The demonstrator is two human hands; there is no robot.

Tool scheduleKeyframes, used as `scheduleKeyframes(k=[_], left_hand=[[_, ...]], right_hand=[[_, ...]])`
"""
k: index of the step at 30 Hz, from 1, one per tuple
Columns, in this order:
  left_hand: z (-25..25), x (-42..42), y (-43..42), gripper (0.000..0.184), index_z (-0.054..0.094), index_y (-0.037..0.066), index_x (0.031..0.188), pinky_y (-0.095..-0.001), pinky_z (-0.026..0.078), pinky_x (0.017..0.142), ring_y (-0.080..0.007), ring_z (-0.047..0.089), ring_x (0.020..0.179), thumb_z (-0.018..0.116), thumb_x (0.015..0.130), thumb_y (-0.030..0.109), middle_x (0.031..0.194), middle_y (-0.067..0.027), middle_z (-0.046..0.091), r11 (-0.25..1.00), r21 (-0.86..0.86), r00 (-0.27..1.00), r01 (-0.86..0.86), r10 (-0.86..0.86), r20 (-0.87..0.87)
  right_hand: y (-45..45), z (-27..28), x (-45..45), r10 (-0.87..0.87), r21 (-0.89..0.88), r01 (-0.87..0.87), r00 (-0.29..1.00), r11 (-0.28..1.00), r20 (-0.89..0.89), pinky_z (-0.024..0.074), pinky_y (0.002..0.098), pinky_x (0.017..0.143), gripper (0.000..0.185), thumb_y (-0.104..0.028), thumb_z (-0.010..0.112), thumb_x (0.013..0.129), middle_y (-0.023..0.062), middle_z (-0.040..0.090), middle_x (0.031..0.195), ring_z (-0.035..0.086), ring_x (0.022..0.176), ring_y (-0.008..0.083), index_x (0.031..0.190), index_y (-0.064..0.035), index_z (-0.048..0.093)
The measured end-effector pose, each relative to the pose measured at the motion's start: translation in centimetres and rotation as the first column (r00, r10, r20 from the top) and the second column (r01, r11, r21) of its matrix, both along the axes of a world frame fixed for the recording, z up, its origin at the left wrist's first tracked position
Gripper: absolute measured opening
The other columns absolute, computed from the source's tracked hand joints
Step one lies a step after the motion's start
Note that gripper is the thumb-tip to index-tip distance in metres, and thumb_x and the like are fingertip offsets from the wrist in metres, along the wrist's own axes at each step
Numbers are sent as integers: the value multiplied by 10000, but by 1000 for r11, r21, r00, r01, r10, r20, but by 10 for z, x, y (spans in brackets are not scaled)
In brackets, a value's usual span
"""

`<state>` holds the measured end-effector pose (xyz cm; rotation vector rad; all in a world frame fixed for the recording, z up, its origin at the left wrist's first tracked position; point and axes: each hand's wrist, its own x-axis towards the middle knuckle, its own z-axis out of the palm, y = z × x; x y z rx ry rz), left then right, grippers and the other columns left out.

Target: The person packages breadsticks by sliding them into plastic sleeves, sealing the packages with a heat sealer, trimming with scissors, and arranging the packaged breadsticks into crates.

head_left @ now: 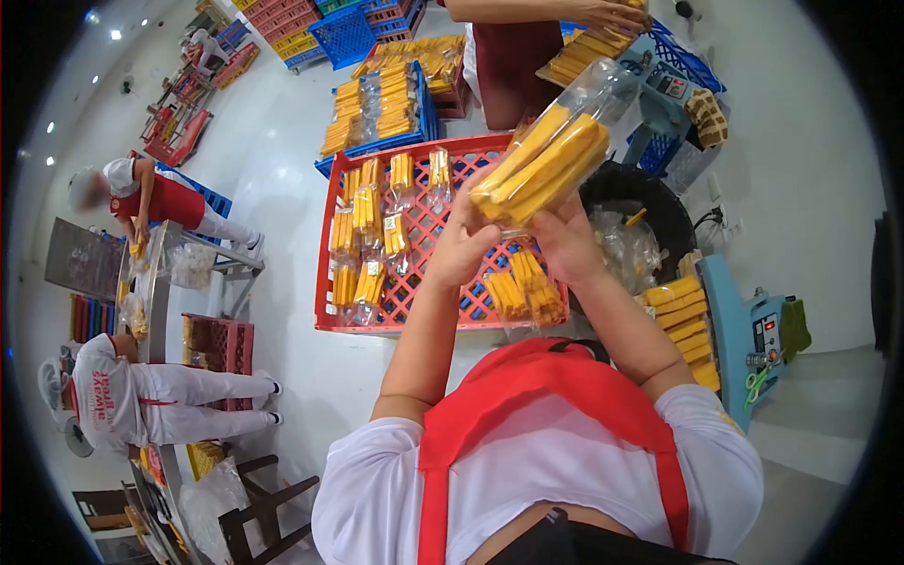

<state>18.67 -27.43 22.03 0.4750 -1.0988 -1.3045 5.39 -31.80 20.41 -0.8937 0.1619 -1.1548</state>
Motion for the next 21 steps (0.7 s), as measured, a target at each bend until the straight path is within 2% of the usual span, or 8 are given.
scheduleKeyframes(k=[2, 4, 6, 9, 11, 14, 16, 21], left_hand=[[1, -8, 1, 737, 213, 59, 1304, -369, 303, 959, -230, 336, 1183, 636, 729, 241, 1299, -100, 314, 991, 68, 968, -114, 126, -216], [-1, -8, 5, 681, 248, 63, 1287, -382, 358, 921, -249, 373, 1158, 612, 738, 239, 1276, -106, 349, 995, 99, 934, -14, 49, -355], [-8, 3, 11, 656, 258, 69, 1282, -385, 410, 848, -263, 424, 1116, 574, 752, 291, 1260, -123, 379, 970, 174, 821, 169, -40, -570], [-20, 34, 12, 613, 326, 44, 1234, -384, 379, 913, -261, 438, 1104, 607, 716, 215, 1205, -124, 429, 986, 157, 904, 56, 17, -427], [-24, 51, 13, 593, 352, 18, 1202, -379, 378, 917, -243, 452, 1088, 614, 696, 181, 1181, -127, 447, 987, 151, 968, -56, 91, -234], [-18, 64, 19, 627, 351, 11, 1205, -354, 384, 907, -229, 466, 1066, 645, 671, 159, 1143, -128, 472, 983, 175, 994, -45, 62, -92], [-16, 68, 18, 614, 347, 15, 1209, -351, 395, 892, -227, 472, 1058, 635, 691, 174, 1139, -129, 474, 993, 116, 998, -34, 40, -48], [-19, 63, 11, 496, 327, 17, 1226, -343, 390, 887, -220, 483, 1045, 452, 853, 318, 1136, -126, 481, 970, 236, 973, -63, 112, -200]], right_hand=[[6, 3, 5, -65, -81, 58, 995, 995, -77, 329, 332, 944, 564, -46, 540, 782, 68, 417, 1189, 393, 1126, 172, 1271, -89, 263], [8, 8, 1, -132, -164, 108, 981, 981, -144, 320, 319, 948, 560, -35, 544, 776, 72, 421, 1182, 382, 1133, 165, 1266, -73, 276], [3, 22, -18, 10, -234, -86, 952, 968, -306, 326, 303, 932, 493, -49, 543, 790, 76, 417, 1189, 384, 1123, 156, 1234, -37, 329], [-20, 54, -56, -489, -349, 405, 849, 845, -199, 350, 270, 883, 364, -71, 514, 815, 62, 481, 1124, 438, 1049, 134, 1162, -8, 427], [-27, 87, -79, -613, -414, 502, 765, 759, -197, 364, 254, 855, 313, -73, 505, 820, 57, 520, 1077, 467, 1004, 122, 1123, -4, 475], [-35, 101, -94, -466, -569, 114, 713, 815, -524, 404, 229, 767, 230, -72, 513, 814, 41, 586, 942, 520, 871, 98, 1022, 18, 552], [-40, 103, -95, -334, -552, -326, 531, 767, -779, 426, 221, 686, 187, -62, 517, 810, 36, 606, 871, 534, 754, 79, 963, 22, 584], [-16, 83, -75, 116, -201, -408, 632, 891, -766, 400, 190, 640, 422, -16, 597, 740, -1, 560, 793, 492, 708, 55, 1150, -42, 502]])
